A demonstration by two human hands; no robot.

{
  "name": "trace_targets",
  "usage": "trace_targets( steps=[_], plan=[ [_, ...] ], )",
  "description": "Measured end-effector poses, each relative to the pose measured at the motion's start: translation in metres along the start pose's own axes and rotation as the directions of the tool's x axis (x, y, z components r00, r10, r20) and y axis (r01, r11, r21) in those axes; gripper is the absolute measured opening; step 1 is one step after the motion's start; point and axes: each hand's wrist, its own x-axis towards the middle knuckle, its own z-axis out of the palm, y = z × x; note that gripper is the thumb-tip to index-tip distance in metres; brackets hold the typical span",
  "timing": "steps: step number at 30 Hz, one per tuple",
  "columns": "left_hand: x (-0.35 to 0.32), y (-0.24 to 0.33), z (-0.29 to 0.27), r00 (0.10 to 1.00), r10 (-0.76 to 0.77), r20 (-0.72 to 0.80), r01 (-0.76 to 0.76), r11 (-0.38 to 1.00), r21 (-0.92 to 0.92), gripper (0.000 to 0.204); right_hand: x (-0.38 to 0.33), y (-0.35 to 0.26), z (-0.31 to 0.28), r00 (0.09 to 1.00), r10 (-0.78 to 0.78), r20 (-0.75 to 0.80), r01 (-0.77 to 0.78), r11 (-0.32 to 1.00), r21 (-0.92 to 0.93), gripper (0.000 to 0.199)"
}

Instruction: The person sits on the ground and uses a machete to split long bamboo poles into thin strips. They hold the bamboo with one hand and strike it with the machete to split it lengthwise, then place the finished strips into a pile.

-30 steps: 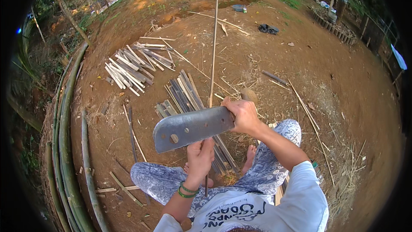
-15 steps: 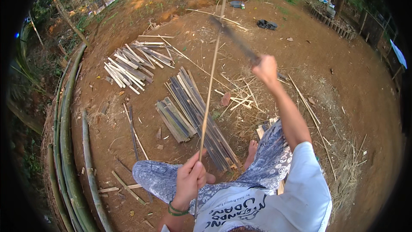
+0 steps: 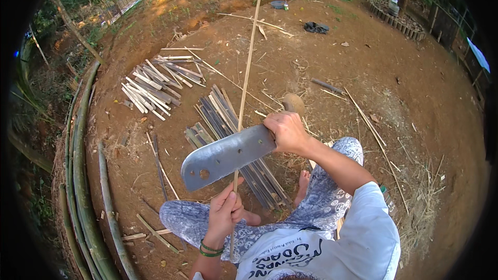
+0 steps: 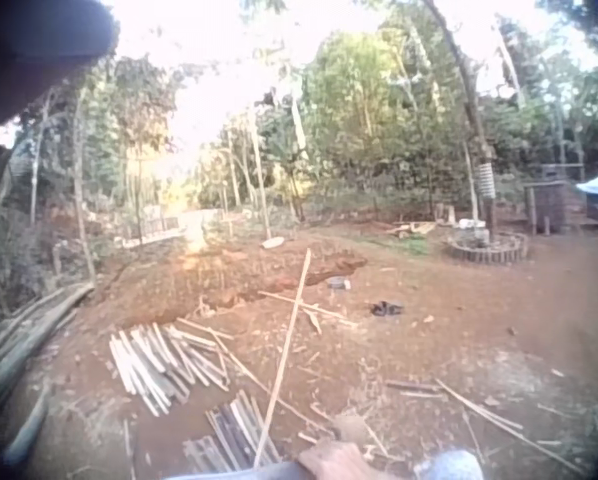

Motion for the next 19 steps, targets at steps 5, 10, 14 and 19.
trace_targets(
  steps=[5, 10, 14, 19],
  plan=[
    [-0.028, -0.018, -0.017, 0.994, 0.039, -0.104, -0.019, 0.981, 0.195, 0.045, 0.01, 0.018, 0.001, 0.994, 0.11, -0.007, -0.11, 0.981, -0.161, 0.027],
    [-0.091, -0.034, -0.03, 0.988, -0.026, -0.151, 0.054, 0.981, 0.187, 0.041, 0.041, 0.13, -0.045, 0.742, 0.664, -0.088, -0.67, 0.736, -0.093, 0.03],
    [-0.092, -0.053, -0.045, 0.968, 0.159, -0.194, -0.02, 0.82, 0.571, 0.037, 0.034, 0.146, -0.033, 0.678, 0.734, -0.026, -0.618, 0.589, 0.522, 0.025],
    [-0.074, -0.064, -0.035, 0.933, 0.356, -0.057, -0.148, 0.521, 0.841, 0.037, 0.032, 0.089, -0.002, 0.66, 0.749, 0.046, -0.24, 0.152, 0.959, 0.036]
  ],
)
